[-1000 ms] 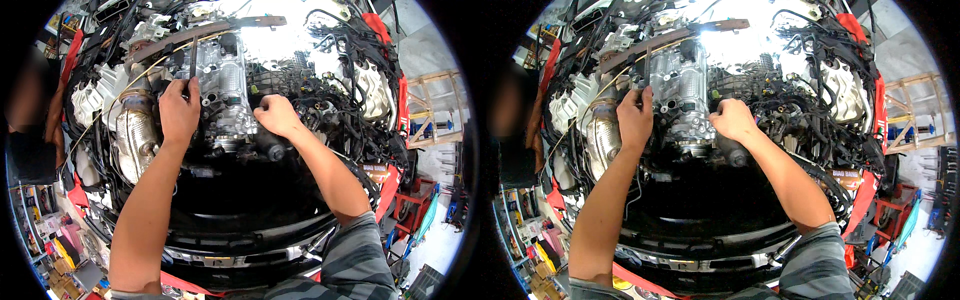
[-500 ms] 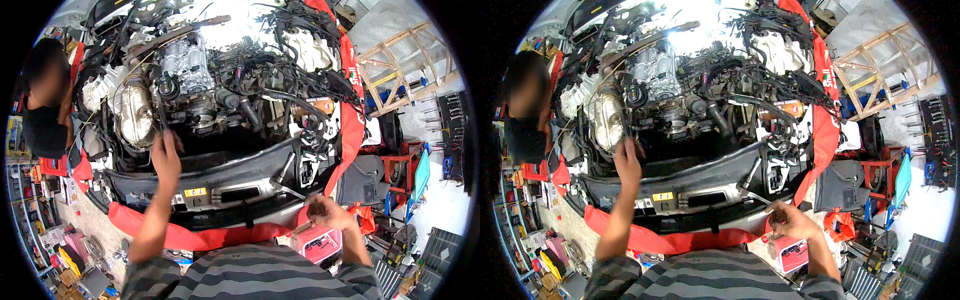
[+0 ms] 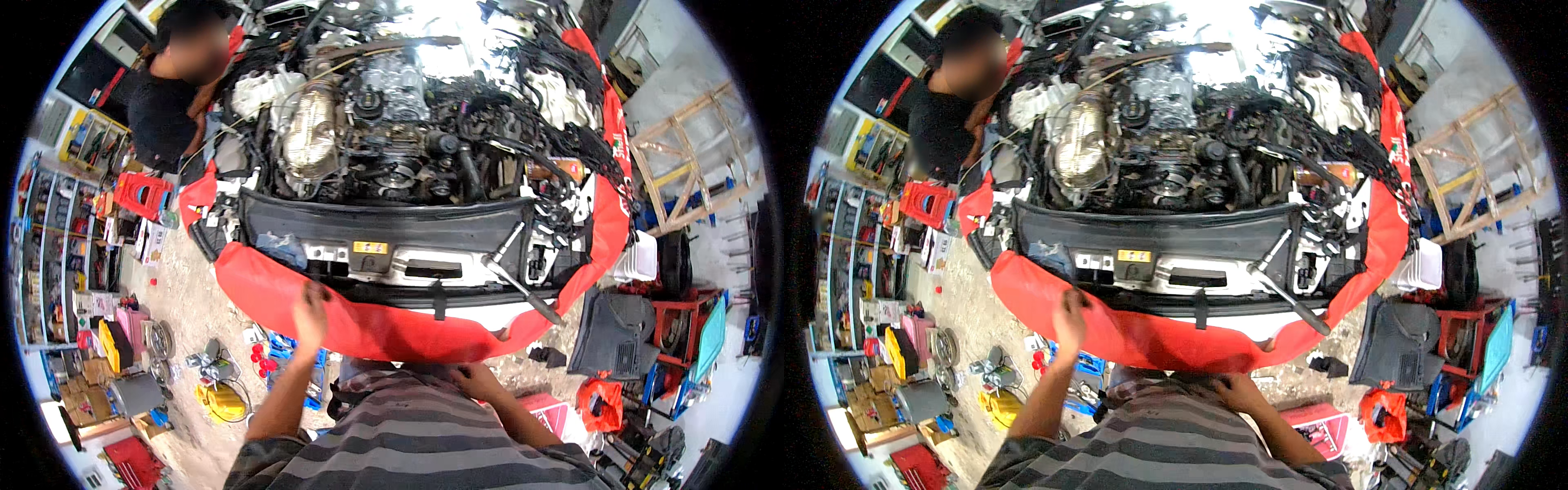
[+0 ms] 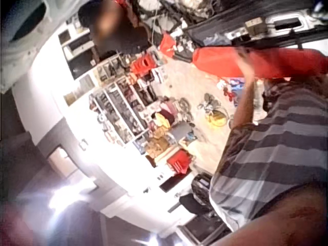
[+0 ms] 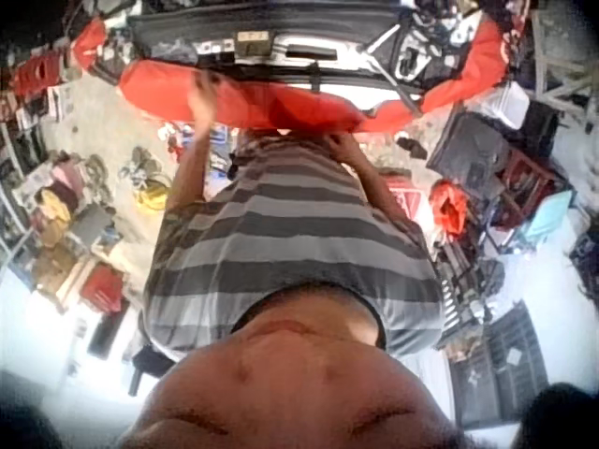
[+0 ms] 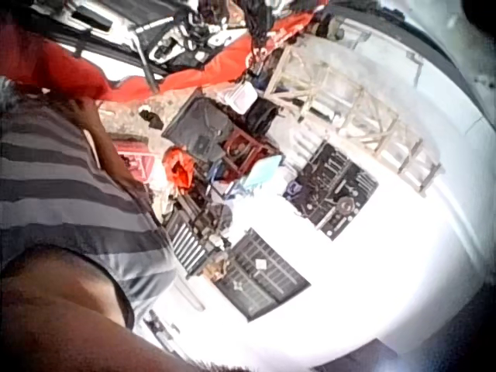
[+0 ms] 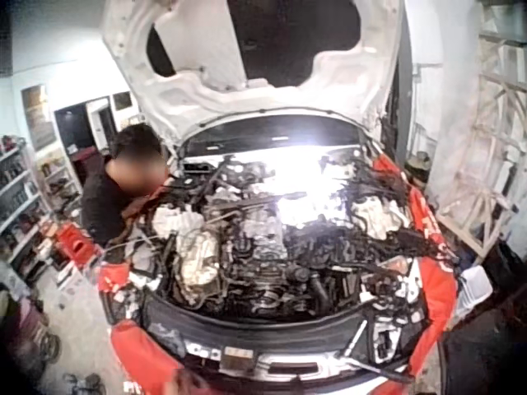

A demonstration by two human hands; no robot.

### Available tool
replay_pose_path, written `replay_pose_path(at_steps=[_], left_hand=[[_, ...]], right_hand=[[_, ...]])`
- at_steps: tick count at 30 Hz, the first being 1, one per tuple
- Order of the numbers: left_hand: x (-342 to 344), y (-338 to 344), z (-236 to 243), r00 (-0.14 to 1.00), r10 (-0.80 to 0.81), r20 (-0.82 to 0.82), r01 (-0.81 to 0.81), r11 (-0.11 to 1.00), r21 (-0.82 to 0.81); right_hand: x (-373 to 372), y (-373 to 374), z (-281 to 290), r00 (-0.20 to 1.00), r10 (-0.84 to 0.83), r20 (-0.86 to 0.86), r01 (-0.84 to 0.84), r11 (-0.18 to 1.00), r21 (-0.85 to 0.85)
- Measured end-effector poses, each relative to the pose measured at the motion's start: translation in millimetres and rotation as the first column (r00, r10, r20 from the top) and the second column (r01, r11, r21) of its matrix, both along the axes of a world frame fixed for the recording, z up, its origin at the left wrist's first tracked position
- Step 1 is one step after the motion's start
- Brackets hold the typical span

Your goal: The person works on a car engine, handling wires and engine components while another person observes from the side.

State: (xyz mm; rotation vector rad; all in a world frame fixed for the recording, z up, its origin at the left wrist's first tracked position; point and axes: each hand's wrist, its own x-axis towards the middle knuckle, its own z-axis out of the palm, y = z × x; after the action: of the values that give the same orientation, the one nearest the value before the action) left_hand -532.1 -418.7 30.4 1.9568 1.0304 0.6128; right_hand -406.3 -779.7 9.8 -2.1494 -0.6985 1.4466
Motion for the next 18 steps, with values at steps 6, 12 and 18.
replay_pose_path(at_steps=[6, 12, 18], left_hand=[[-65.2, 177.4, -32.7, 0.984, 0.172, -0.039, -0.153, 0.944, 0.294], [-62.1, 258.1, -81.0, 0.989, -0.05, -0.14, 0.099, 0.925, 0.367], [-75.4, 267.3, -98.5, 0.994, -0.018, -0.11, 0.061, 0.913, 0.402]], right_hand=[[-102.3, -32.2, -133.1, 1.0, 0.015, 0.021, -0.001, 0.837, -0.547], [-184.1, -38.6, -196.4, 0.918, 0.396, -0.002, -0.376, 0.869, -0.322], [-172.6, 69.5, 12.6, 0.832, 0.536, -0.139, -0.543, 0.738, -0.4]])
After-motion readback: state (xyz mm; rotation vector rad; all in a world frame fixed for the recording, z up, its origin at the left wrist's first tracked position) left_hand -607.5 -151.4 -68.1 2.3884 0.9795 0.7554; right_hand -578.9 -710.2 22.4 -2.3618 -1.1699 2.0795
